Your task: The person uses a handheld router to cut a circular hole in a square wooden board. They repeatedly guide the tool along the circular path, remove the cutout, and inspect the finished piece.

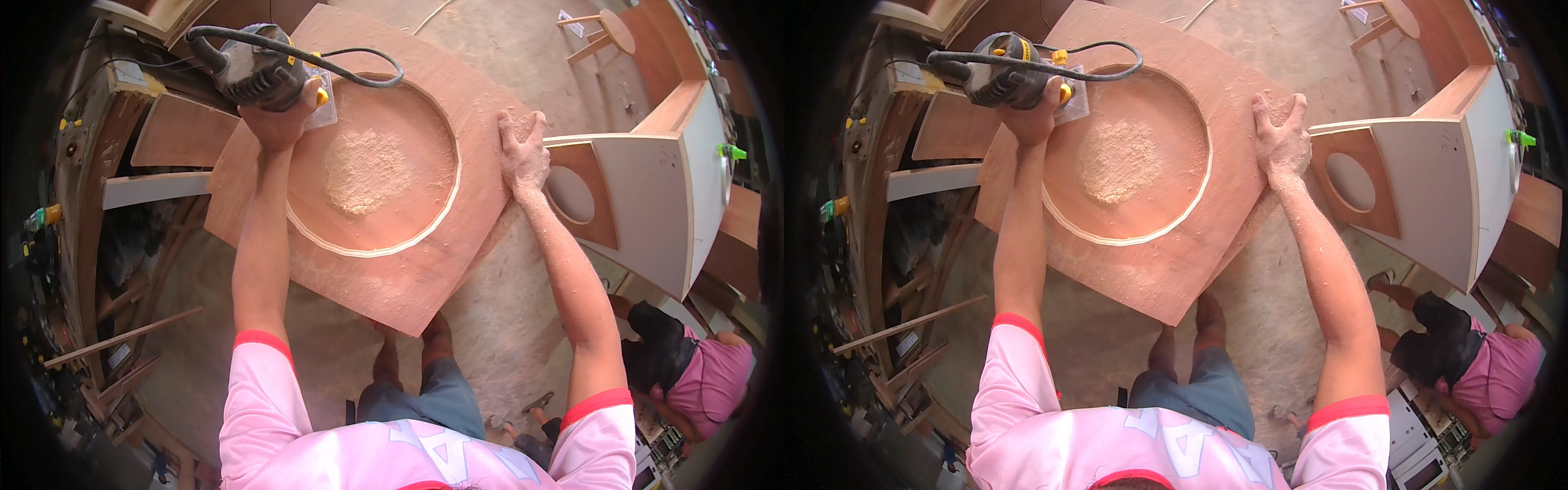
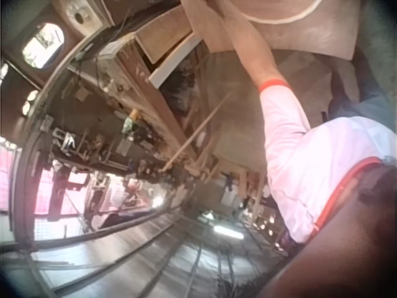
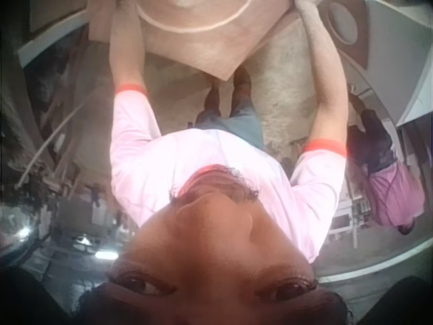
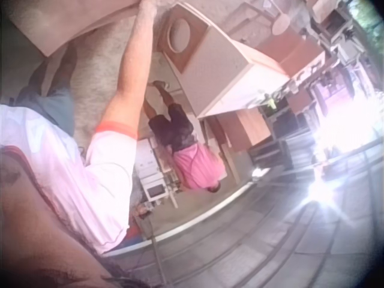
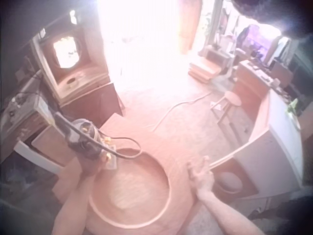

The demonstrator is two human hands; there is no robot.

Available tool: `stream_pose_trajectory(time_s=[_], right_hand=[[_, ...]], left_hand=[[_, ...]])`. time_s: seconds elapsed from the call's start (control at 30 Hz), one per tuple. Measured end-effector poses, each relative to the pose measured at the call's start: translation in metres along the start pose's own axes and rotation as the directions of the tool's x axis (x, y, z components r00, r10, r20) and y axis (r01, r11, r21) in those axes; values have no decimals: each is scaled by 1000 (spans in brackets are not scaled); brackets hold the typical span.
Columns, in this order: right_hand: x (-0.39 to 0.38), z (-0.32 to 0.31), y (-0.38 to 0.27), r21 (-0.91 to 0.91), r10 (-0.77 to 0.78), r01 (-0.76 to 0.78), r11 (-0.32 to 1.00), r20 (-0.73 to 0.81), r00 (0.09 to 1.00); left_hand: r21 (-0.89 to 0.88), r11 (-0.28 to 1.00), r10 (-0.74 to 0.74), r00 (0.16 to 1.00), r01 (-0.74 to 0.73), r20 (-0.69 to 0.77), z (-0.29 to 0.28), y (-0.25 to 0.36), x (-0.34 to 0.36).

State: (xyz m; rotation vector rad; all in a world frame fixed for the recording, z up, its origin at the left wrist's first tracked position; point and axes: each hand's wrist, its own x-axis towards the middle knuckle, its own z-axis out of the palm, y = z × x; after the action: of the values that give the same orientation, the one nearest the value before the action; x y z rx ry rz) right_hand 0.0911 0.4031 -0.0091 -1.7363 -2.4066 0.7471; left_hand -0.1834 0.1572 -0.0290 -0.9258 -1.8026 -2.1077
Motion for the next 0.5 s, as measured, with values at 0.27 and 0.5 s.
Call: stream_pose_trajectory(time_s=[0.27, 0.5], right_hand=[[0, -1, 1, 15, 11, -12, 1000, 30, 999], [-1, -4, 0, 26, -5, 4, 1000, 39, 999]], left_hand=[[10, 1000, 27, 999, -27, 33, 26, -10, 7], [-97, 994, 40, 999, -42, -18, 46, -6, 9]])
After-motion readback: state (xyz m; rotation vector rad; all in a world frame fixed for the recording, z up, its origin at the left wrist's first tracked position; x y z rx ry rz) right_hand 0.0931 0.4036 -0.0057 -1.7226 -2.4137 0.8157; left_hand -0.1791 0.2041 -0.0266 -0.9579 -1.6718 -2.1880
